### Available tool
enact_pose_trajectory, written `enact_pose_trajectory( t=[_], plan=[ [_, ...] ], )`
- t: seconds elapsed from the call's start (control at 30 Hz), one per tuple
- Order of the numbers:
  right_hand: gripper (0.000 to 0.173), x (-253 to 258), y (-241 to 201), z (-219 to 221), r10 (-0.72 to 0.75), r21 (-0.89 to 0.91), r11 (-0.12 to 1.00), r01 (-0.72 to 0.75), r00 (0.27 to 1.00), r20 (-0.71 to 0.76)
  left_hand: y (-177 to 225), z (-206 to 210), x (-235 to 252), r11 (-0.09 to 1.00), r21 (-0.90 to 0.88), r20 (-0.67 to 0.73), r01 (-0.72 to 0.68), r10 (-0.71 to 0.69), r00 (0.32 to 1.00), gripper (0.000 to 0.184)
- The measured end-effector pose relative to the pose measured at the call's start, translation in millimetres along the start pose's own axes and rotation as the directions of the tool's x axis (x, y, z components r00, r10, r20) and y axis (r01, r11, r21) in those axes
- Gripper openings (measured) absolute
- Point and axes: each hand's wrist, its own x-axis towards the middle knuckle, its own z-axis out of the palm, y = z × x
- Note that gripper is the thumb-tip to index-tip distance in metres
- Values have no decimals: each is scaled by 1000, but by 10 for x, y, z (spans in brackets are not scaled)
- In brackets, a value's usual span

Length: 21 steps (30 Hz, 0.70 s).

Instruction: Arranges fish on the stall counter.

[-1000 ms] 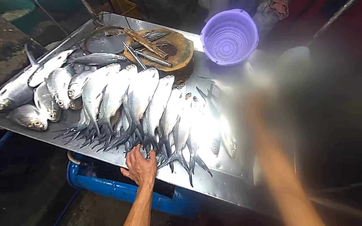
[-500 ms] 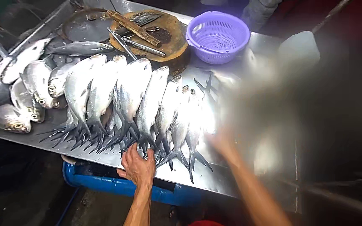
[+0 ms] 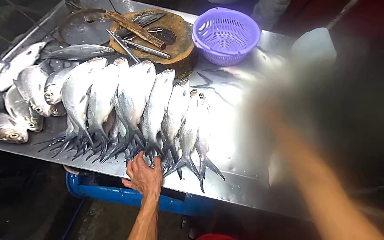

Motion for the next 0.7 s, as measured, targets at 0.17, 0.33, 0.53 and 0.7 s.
enact_pose_trajectory(
  t=[0.17, 0.33, 0.53, 0.7],
  plan=[
    [73, 530, -268, -163, 335, 87, 939, -332, 942, -20, -31, 6, -1, 1000, 27, 10, 7, -7, 1000, 61],
    [72, -494, -896, -141, 548, 346, 812, -470, 819, -171, -19, -23, -21, 1000, 5, 24, -6, 6, 1000, 61],
    [83, -2152, -869, 333, 820, 205, 546, -812, 568, 70, 9, -23, -10, 1000, -24, 15, 3, -3, 1000, 60],
    [83, -2063, -845, 387, 809, 325, 525, -787, 580, 98, 41, -19, -30, 1000, -16, 17, 10, -10, 1000, 56]
  ],
)
